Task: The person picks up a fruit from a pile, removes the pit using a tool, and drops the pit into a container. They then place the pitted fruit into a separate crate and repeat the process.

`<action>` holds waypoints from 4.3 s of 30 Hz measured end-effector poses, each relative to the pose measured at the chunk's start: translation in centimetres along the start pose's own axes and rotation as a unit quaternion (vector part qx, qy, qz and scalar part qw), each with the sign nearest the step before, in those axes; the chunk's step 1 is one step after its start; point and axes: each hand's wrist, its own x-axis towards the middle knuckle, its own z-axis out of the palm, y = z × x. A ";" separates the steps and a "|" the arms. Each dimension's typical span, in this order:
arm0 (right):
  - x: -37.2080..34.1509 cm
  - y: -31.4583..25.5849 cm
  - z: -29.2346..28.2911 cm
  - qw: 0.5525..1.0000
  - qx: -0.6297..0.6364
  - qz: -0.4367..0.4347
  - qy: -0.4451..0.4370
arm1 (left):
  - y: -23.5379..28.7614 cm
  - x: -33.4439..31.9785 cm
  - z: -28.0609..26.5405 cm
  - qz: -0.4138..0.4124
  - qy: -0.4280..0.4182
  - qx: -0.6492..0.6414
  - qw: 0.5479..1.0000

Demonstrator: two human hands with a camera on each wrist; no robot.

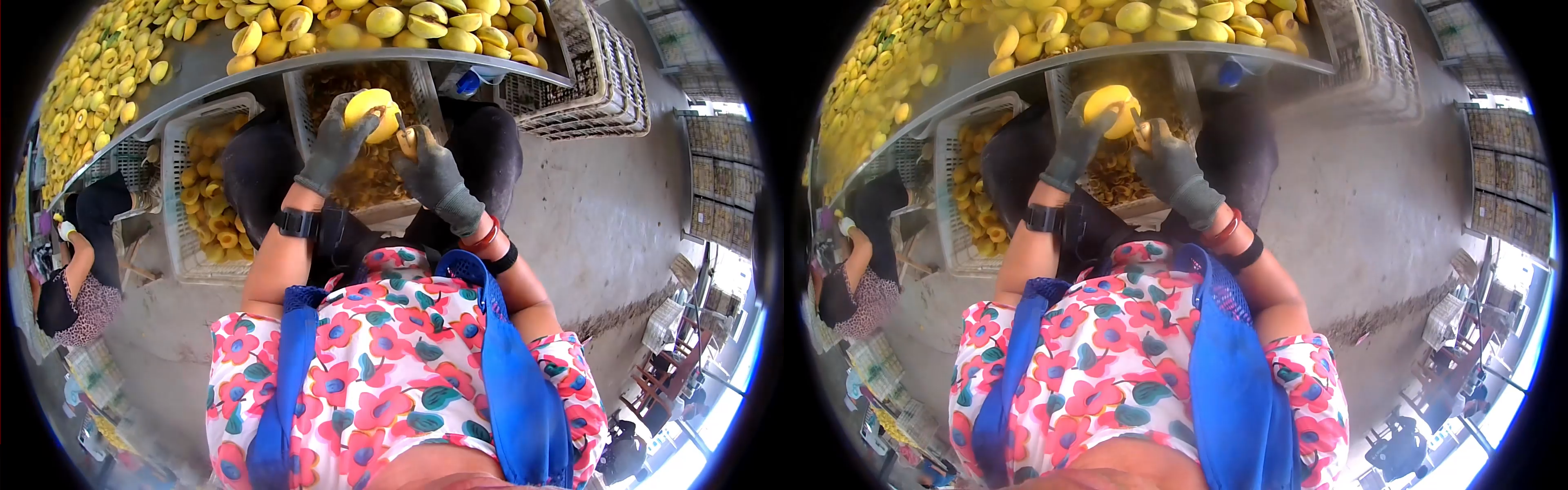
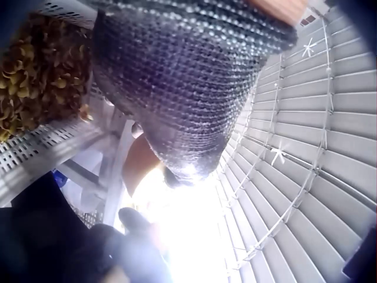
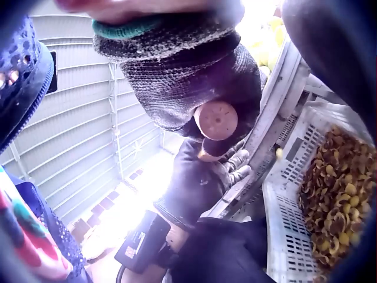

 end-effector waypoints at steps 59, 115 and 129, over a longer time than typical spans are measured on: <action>0.6 -4.7 -2.8 0.734 0.478 0.229 -0.424 | 3.5 -2.7 -1.7 0.161 -0.060 -0.092 0.981; 2.9 -3.8 0.7 0.992 0.013 -0.121 0.013 | 4.9 0.2 -3.3 0.162 0.029 0.054 0.985; 2.2 -5.8 0.1 0.994 -0.020 -0.107 0.006 | 4.8 -0.8 0.1 0.222 0.139 0.035 0.964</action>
